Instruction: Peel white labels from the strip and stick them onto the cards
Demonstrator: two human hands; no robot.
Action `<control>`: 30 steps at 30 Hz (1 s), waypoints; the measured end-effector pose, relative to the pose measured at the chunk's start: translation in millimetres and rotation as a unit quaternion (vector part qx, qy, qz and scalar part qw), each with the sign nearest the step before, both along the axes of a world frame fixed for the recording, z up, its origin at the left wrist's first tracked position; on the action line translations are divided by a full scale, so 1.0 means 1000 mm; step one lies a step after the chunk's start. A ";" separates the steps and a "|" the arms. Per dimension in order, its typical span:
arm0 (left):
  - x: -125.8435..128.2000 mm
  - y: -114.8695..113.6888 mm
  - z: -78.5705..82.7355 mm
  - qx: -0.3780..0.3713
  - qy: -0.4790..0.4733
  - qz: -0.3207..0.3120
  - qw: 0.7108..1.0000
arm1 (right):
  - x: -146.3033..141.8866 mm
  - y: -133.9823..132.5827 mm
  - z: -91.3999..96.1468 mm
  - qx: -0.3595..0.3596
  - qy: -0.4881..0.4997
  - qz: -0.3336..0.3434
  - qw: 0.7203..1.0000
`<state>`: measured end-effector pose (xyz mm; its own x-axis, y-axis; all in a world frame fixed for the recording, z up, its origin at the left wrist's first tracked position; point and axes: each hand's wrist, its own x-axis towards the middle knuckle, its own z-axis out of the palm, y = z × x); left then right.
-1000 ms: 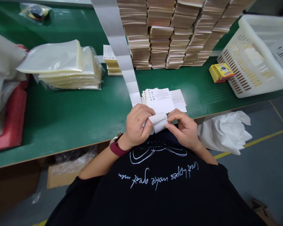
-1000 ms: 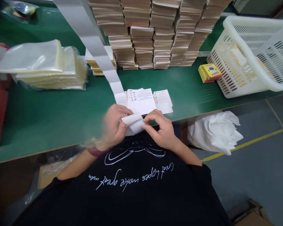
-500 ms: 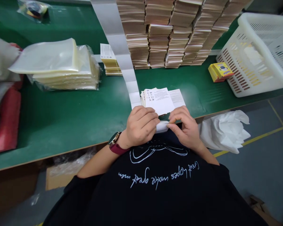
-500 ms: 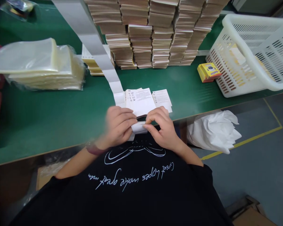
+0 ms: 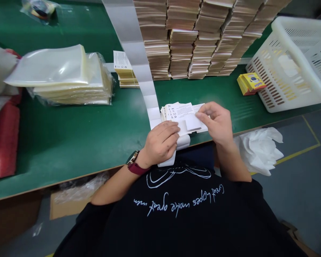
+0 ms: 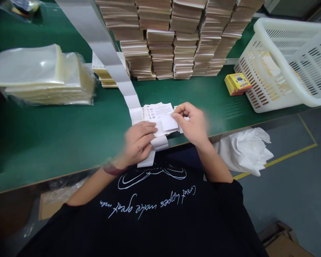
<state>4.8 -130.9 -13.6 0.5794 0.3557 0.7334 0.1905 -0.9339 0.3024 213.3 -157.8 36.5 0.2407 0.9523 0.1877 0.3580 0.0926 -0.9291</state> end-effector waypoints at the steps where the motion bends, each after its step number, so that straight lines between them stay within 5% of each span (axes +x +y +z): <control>1: 0.000 -0.001 0.001 0.001 -0.003 0.002 1.000 | -0.002 0.004 -0.001 -0.009 0.006 0.011 1.000; 10: 0.002 -0.002 0.007 0.029 0.021 0.009 0.999 | -0.013 0.005 0.000 -0.010 -0.128 0.025 0.991; 16: 0.002 -0.002 0.005 0.033 0.040 0.016 0.999 | -0.016 0.001 -0.001 -0.018 -0.401 -0.056 0.914; 20: 0.001 -0.002 0.002 0.025 0.036 0.015 0.999 | -0.007 0.003 -0.003 -0.076 -0.296 -0.036 0.951; 23: 0.001 -0.002 0.001 0.022 0.037 0.009 0.999 | -0.006 0.003 -0.005 -0.056 -0.166 0.002 0.985; 30: 0.001 -0.002 -0.002 0.011 0.018 0.002 1.000 | 0.023 -0.009 -0.027 -0.036 -0.054 -0.080 0.995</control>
<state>5.6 -132.7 -15.8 0.6046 0.3420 0.7194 0.2051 -0.9395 0.2743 236.0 -166.6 9.3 0.3717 0.9156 0.1532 0.4611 -0.0388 -0.8865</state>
